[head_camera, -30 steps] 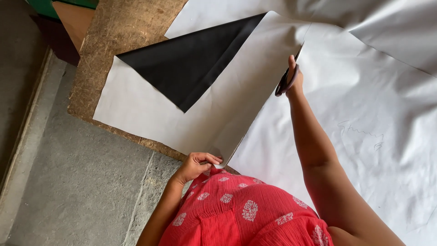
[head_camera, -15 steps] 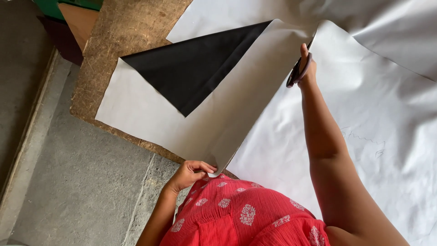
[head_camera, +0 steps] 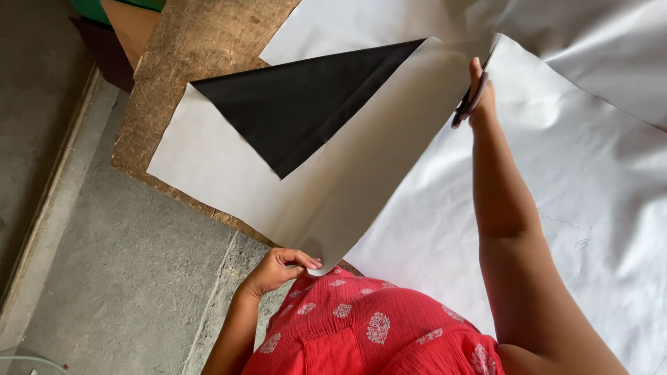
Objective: Measuring, marking, and cutting pieces of fabric on a workshop table for upholstery.
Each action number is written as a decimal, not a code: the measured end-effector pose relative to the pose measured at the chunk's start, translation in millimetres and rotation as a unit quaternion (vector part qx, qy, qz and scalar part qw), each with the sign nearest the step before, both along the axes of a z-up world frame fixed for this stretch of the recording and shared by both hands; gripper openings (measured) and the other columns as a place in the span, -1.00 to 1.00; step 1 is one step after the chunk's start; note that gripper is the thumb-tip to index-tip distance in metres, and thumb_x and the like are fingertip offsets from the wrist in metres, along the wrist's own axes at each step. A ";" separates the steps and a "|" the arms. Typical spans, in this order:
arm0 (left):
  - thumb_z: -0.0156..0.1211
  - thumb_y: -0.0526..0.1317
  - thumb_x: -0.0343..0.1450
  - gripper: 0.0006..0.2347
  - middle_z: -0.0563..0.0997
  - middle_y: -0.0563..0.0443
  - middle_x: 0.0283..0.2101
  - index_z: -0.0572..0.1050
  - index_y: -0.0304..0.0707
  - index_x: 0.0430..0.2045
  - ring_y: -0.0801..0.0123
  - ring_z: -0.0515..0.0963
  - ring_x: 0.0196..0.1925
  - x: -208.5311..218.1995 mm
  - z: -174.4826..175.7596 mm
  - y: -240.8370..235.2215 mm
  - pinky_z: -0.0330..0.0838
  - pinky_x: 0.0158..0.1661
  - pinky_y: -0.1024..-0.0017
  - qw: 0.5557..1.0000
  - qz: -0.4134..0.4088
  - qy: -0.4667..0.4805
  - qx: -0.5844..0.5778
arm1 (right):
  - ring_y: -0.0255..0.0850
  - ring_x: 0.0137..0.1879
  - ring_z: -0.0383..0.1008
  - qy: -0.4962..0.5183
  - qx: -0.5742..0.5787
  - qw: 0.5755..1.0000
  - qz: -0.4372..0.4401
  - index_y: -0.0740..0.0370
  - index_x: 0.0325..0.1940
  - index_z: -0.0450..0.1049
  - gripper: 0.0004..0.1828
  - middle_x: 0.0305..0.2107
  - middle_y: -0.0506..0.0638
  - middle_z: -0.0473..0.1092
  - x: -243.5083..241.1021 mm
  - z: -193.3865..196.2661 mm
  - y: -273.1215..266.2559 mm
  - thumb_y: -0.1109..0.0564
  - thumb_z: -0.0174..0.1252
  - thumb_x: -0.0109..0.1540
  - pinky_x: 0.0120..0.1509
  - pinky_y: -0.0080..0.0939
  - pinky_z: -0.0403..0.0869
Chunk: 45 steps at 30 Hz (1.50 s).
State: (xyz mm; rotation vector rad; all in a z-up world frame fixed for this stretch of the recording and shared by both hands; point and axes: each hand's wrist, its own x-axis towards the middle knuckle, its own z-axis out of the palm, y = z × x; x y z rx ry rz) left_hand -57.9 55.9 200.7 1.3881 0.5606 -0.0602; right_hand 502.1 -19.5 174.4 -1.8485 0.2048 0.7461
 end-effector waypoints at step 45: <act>0.16 -0.18 0.46 -0.90 0.62 -0.01 -0.13 0.60 0.01 -0.23 0.03 0.59 -0.25 14.5 -27.9 294.8 0.46 -0.26 0.10 0.761 -0.095 0.132 0.628 | -0.23 -0.34 0.25 -0.369 -0.278 0.873 0.155 0.05 -0.28 0.55 -0.71 -0.48 -0.05 0.40 -202.4 101.1 -179.7 -0.17 0.34 0.29 -0.20 -0.21 0.25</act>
